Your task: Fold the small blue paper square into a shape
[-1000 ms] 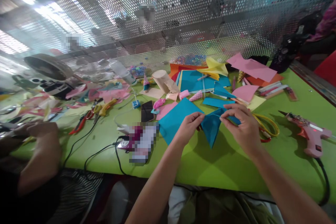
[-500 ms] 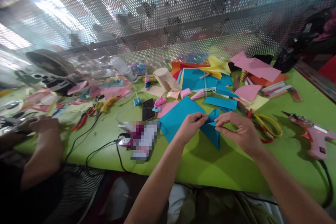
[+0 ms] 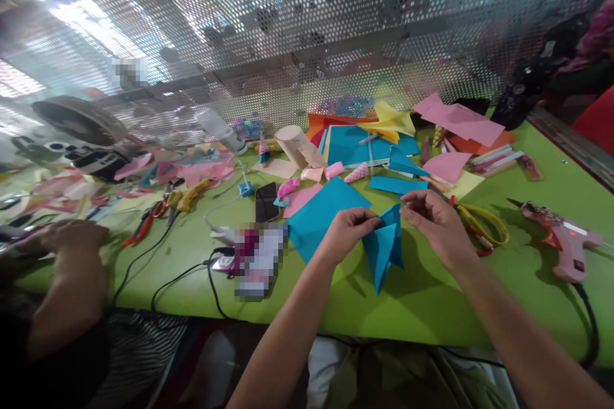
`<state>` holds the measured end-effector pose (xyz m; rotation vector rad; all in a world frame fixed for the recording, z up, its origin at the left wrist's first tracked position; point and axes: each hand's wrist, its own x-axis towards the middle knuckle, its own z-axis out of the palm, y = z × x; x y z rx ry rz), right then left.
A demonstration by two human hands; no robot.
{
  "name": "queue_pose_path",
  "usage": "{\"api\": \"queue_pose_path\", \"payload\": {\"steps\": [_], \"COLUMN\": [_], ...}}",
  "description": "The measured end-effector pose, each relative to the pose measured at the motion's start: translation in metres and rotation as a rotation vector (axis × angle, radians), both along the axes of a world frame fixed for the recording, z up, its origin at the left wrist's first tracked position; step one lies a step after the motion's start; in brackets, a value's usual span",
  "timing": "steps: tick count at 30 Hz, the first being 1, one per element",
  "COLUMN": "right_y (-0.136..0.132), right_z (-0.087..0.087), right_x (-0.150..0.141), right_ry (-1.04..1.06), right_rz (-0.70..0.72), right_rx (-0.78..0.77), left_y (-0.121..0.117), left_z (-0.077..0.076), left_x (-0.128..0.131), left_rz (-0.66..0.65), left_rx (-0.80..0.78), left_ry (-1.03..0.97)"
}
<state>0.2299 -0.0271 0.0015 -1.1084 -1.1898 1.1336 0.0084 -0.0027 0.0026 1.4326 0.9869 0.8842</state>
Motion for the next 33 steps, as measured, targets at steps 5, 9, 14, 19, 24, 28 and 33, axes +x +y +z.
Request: {"api": "queue_pose_path", "payload": {"steps": [5, 9, 14, 19, 24, 28, 33], "right_y": [-0.002, -0.002, -0.002, -0.005, -0.009, -0.010, -0.008], "right_z": [0.002, 0.003, 0.004, 0.007, 0.015, 0.012, 0.003], "right_x": [-0.005, -0.010, -0.012, -0.011, -0.015, -0.020, -0.020], "right_ry": [-0.067, -0.141, -0.151, -0.182, -0.178, -0.089, -0.019], "right_rz": [0.077, 0.083, 0.068, 0.064, 0.004, 0.061, 0.080], "right_rx": [-0.071, -0.134, -0.135, -0.108, -0.038, -0.123, -0.165], "left_y": [-0.002, -0.005, -0.008, -0.009, -0.009, -0.009, -0.009], "left_z": [0.000, 0.001, 0.002, 0.007, 0.011, 0.009, 0.009], "left_x": [0.002, 0.004, 0.006, 0.006, 0.004, 0.003, 0.002], "left_rz": [-0.009, -0.041, -0.056, -0.055, -0.063, -0.046, -0.064], "left_rx": [0.041, 0.059, 0.076, 0.086, 0.078, 0.108, 0.118], "left_ry": [0.079, 0.107, 0.143, 0.168, 0.130, 0.150, 0.161]}}
